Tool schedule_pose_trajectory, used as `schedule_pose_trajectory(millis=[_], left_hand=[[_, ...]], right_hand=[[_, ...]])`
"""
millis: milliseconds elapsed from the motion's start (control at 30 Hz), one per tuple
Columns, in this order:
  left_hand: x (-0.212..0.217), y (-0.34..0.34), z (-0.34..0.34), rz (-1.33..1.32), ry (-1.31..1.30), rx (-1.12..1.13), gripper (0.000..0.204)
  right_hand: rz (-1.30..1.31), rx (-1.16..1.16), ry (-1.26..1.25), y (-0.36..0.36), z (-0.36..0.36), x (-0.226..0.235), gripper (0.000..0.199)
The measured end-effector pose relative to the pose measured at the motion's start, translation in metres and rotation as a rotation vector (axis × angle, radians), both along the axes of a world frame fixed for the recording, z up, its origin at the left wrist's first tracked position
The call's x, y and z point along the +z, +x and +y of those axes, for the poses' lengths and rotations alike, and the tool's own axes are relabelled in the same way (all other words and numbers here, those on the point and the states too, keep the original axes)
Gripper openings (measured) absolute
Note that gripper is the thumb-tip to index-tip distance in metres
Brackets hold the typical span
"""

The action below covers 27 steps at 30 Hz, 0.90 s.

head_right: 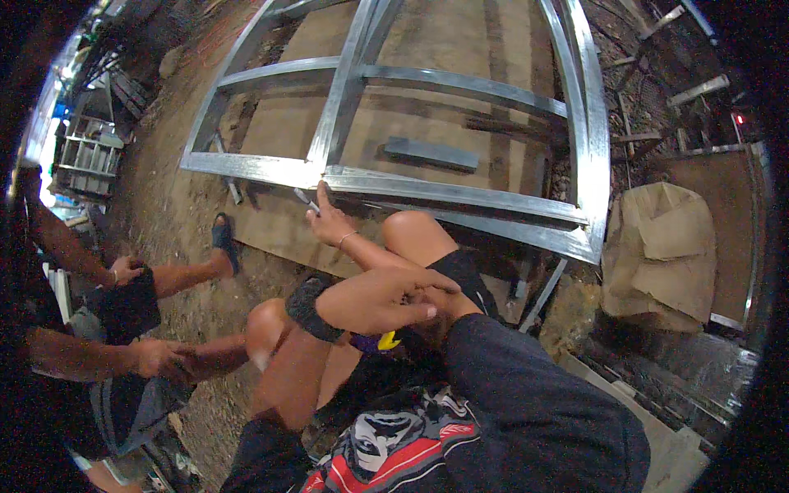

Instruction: The person measures a metal frame using a tape measure and marks it with a marker. Another person briefly appears and gestures toward the frame.

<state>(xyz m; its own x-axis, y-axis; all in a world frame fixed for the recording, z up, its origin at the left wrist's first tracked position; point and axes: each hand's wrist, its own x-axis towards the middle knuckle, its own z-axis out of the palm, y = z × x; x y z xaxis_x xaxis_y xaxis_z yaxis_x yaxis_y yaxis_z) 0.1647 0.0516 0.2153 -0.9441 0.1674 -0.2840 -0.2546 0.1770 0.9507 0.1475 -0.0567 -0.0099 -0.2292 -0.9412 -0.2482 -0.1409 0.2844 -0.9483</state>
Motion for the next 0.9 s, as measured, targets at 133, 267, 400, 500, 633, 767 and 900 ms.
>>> schedule_pose_trajectory(millis=[133, 267, 400, 500, 633, 767, 900], left_hand=[[-0.022, 0.009, -0.004, 0.171, -0.058, 0.002, 0.046], [0.021, 0.019, -0.007, -0.223, 0.0, 0.024, 0.046], [0.021, 0.012, -0.002, -0.18, -0.12, -0.053, 0.045], [0.011, 0.01, 0.002, -0.119, -0.202, -0.055, 0.046], [-0.013, 0.023, -0.018, -0.163, -0.48, 0.049, 0.056], [-0.056, 0.034, -0.069, -0.416, -0.954, 0.332, 0.078], [-0.106, 0.04, -0.134, -0.674, -0.924, 0.629, 0.097]], right_hand=[[-0.242, -0.283, -0.111, -0.018, 0.05, 0.018, 0.082], [-0.21, -0.623, -0.245, -0.118, 0.16, 0.081, 0.071], [0.031, -0.98, -0.161, -0.219, 0.283, 0.05, 0.064], [0.208, -0.989, 0.095, -0.265, 0.353, 0.033, 0.066], [0.269, -0.81, 0.351, -0.277, 0.364, 0.024, 0.069], [0.223, -0.831, 0.258, -0.284, 0.383, -0.018, 0.048], [-0.043, -0.827, 0.072, -0.287, 0.393, -0.023, 0.074]])
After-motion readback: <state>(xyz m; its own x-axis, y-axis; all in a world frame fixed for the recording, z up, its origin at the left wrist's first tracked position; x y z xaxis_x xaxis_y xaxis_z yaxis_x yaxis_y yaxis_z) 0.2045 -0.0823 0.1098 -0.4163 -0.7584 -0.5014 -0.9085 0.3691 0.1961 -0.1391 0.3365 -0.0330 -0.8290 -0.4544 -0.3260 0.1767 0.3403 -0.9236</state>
